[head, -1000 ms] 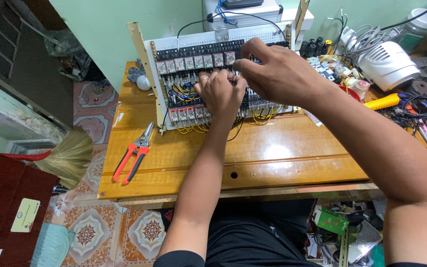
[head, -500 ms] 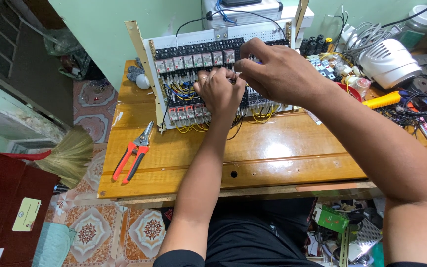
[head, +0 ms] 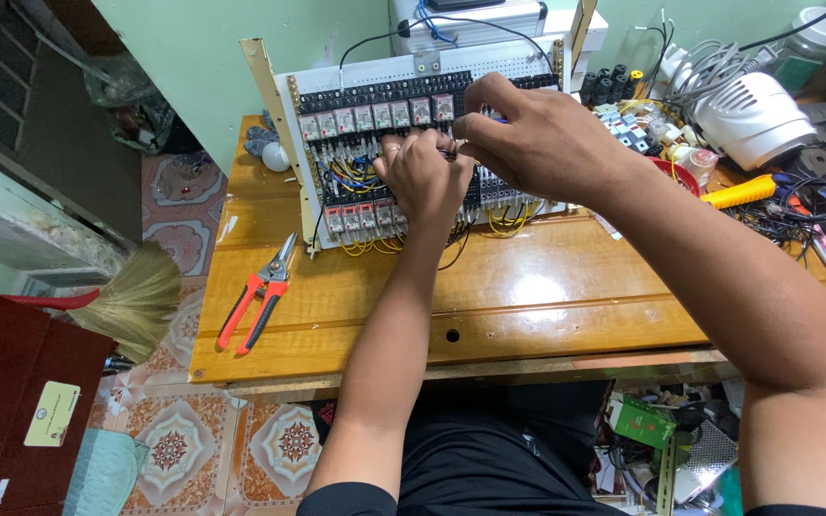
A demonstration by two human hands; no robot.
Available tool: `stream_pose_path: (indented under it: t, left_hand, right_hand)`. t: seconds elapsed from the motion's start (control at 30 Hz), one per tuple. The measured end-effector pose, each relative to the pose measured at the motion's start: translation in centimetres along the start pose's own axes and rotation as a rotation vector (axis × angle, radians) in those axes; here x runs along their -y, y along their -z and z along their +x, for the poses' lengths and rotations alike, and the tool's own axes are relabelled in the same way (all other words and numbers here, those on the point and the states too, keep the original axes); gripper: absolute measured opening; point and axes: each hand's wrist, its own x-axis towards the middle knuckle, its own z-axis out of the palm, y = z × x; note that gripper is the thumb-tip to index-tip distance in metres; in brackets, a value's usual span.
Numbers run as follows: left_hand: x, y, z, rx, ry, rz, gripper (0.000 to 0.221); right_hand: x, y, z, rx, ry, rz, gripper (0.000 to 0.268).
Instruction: Wiring an electrical control panel by inserting wires into terminal blocks and tightening them with a screwdriver.
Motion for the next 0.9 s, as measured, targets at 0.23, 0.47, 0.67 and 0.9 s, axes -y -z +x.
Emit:
stream_pose_path:
  t: [0.23,0.47,0.67,0.9]
  left_hand:
    - [0.05,-0.03,-0.12,-0.009,-0.008,-0.001,0.013]
    - [0.04,0.0,-0.12,-0.018,-0.003,-0.033,0.015]
    - [0.13,-0.2,0.05,-0.015,0.005,-0.004,0.013]
    - [0.69,-0.67,-0.03,-0.068,-0.054,-0.053,0.03]
  right_hand:
    - [-0.02,0.14,0.05,0.005,0.001,0.006,0.02]
    - [-0.35,-0.14,-0.07,0.008,0.004,0.002,0.021]
    - [-0.09,0.13,0.11,0.013,0.005,-0.007,0.022]
    - [-0.25,0.37,0.21,-0.05,0.117,-0.023,0.043]
